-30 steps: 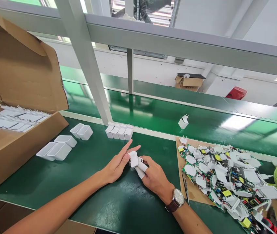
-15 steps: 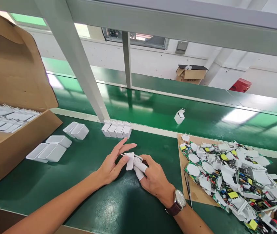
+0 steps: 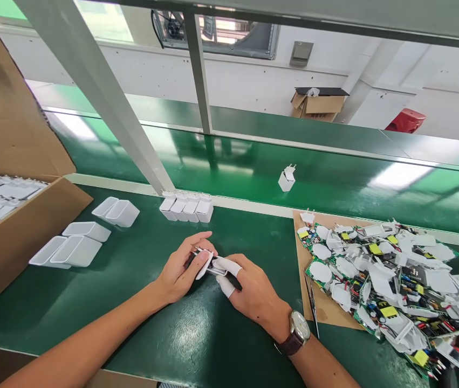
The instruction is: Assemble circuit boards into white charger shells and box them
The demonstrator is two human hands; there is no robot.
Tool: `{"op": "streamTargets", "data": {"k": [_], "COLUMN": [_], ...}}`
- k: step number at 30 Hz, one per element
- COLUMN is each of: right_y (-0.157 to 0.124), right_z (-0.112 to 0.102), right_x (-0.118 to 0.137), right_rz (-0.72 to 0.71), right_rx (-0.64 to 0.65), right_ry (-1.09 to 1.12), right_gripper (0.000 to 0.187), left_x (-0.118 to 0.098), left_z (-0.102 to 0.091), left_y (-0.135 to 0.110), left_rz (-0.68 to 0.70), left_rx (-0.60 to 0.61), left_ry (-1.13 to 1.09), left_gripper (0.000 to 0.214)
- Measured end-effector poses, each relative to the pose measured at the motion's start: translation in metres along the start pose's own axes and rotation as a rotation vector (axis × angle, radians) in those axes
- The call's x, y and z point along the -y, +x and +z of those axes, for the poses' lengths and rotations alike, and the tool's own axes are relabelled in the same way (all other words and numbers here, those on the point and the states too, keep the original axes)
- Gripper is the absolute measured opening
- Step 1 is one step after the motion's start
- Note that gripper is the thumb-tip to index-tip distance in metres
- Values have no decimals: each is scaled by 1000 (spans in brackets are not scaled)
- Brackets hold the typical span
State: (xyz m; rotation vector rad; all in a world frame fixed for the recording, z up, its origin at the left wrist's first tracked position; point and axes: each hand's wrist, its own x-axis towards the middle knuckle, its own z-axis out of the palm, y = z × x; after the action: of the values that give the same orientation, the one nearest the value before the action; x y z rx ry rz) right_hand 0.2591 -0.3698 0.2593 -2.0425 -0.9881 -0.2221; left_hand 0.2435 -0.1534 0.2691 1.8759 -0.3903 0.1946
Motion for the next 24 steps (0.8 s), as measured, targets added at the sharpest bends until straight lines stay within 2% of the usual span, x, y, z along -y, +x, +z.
{"op": "streamTargets", "data": {"k": [5,7,9,11,13,14,16,18,21,24], "right_y": [3,4,5,7,9,11,13,14,15,13], "right_z": [0,1,2,3,2,1,-1,-3,-2,0], "right_x": [1,1,0,-1,1,2,7,12,14,10], "right_rz": [42,62,155,332,546,630,725,749,747,703], "right_rx": [84,80,16,-50,-66,-56,-31,-22,-10,-24], "right_ry": [-73,-14,177,499,869,1010,1168,1219,1228,1150], "right_gripper": [37,36,32,30,35,39,45,48,49,46], "left_x": [0,1,1,1,1,0,0,0,1,-1], "left_z": [0,-1,-1,-2,0,1,4,7,9,6], "left_y": [1,2,3,3,3,3,2,1,0,1], "left_rz": [-37,-40,-1,81,172,205,251,286,300,286], "left_rx": [7,10,6,14,31,33,15,-13,-27,-6], "left_ry": [-29,-41,-77,-105,-39,29,172,240,252,241], "left_gripper": [37,37,44,69,91,92,80,70,67,73]}}
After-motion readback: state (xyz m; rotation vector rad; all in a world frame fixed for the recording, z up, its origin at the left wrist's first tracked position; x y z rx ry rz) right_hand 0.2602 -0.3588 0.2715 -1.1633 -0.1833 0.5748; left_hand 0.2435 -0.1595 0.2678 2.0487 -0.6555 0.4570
